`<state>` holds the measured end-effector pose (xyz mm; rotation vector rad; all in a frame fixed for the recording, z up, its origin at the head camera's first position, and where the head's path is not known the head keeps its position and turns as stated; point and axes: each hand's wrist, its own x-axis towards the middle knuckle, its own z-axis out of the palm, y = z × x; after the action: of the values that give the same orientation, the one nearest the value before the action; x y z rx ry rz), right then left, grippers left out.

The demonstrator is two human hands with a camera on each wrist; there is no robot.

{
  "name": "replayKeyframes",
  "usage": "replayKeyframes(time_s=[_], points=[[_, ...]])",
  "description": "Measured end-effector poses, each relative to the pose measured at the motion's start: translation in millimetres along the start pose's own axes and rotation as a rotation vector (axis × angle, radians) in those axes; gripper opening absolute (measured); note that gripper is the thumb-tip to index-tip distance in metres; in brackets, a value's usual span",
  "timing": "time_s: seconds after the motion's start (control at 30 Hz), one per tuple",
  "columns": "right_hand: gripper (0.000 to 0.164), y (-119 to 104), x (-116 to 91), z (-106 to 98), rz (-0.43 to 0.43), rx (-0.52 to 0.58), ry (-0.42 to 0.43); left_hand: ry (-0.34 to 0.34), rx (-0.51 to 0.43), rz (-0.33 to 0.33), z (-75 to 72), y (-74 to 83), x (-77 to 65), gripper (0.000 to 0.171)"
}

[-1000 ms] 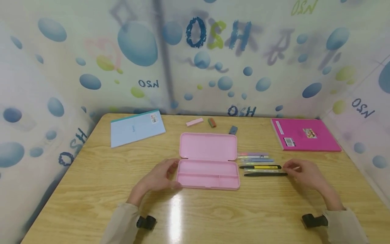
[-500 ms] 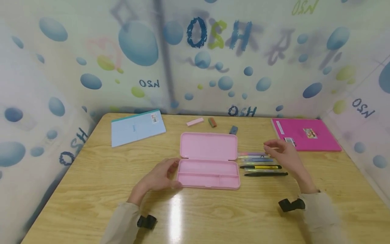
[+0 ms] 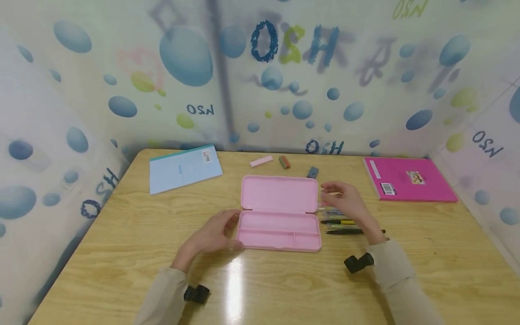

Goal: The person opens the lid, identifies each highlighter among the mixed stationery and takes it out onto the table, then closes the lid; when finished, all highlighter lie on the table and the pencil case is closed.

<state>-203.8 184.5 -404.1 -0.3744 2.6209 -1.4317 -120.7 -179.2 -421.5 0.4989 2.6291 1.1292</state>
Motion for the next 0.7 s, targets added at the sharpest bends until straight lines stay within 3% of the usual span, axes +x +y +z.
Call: replayKeyframes(time_s=[0.3,0.47,0.7], points=[[0.051,-9.0,5.5,9.7,0.019,-0.025,-0.055,0.002,-0.003,-0.002,-0.2,0.0,0.2,0.082],[0.048,-14.1,3.2,9.7,0.019,-0.041,-0.026,0.004,-0.002,-0.006,0.5,-0.3,0.6,0.082],[0.039,-22.0,-8.9,7.9,-0.057,0.02,0.027,0.01,0.013,-0.002,0.4,0.3,1.0,0.083]])
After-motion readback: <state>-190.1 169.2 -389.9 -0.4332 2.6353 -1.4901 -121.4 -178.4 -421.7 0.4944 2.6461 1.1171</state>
